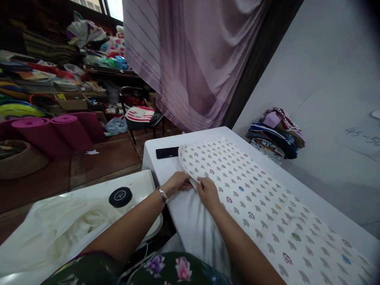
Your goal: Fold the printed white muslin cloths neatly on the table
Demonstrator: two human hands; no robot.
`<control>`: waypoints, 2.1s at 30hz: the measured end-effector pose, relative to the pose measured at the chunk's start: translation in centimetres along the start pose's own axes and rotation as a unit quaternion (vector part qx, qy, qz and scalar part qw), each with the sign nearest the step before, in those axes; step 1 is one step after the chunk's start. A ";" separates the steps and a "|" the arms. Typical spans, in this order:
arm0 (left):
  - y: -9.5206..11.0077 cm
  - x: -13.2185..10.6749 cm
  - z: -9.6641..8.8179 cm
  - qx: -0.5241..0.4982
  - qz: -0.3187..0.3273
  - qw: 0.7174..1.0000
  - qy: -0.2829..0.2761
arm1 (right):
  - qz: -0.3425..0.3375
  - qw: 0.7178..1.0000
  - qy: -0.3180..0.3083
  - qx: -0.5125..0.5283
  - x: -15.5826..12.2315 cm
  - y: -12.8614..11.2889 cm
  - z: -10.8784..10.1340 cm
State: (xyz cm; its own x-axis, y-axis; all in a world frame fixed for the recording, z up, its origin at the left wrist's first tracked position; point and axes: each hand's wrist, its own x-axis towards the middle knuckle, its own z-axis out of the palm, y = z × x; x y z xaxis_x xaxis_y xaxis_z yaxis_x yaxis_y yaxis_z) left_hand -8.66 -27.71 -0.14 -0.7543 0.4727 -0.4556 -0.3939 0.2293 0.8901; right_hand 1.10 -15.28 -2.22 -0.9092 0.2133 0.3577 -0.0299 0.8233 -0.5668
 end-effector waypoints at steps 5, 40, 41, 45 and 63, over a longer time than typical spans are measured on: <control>-0.4 -0.8 -0.4 -0.063 -0.005 0.998 -0.012 | -0.021 0.997 -0.037 -0.065 -0.3 -0.9 -0.1; -0.4 -0.5 1.3 -0.069 0.019 0.997 0.010 | -0.003 0.982 -0.089 -0.164 -8.8 -0.7 -4.3; -0.4 -0.8 1.5 -0.074 0.017 0.997 0.002 | 0.005 0.987 -0.085 -0.140 -8.7 -0.6 -4.4; -0.6 -2.5 2.2 -0.075 -0.002 0.996 -0.047 | 0.018 0.997 -0.065 -0.026 -8.0 -0.1 -4.7; -3.1 -5.3 6.0 -0.003 -0.040 0.992 -0.120 | 0.038 0.999 -0.011 0.032 -7.0 0.2 -4.7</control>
State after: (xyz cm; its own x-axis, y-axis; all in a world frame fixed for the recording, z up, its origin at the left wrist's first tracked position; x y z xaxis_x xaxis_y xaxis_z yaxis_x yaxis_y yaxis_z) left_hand -0.24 -25.81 -0.44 -0.5745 0.6423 -0.5074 -0.4505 0.2694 0.8512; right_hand 9.41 -14.11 -1.34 -0.9186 0.2620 0.2959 0.0139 0.7696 -0.6383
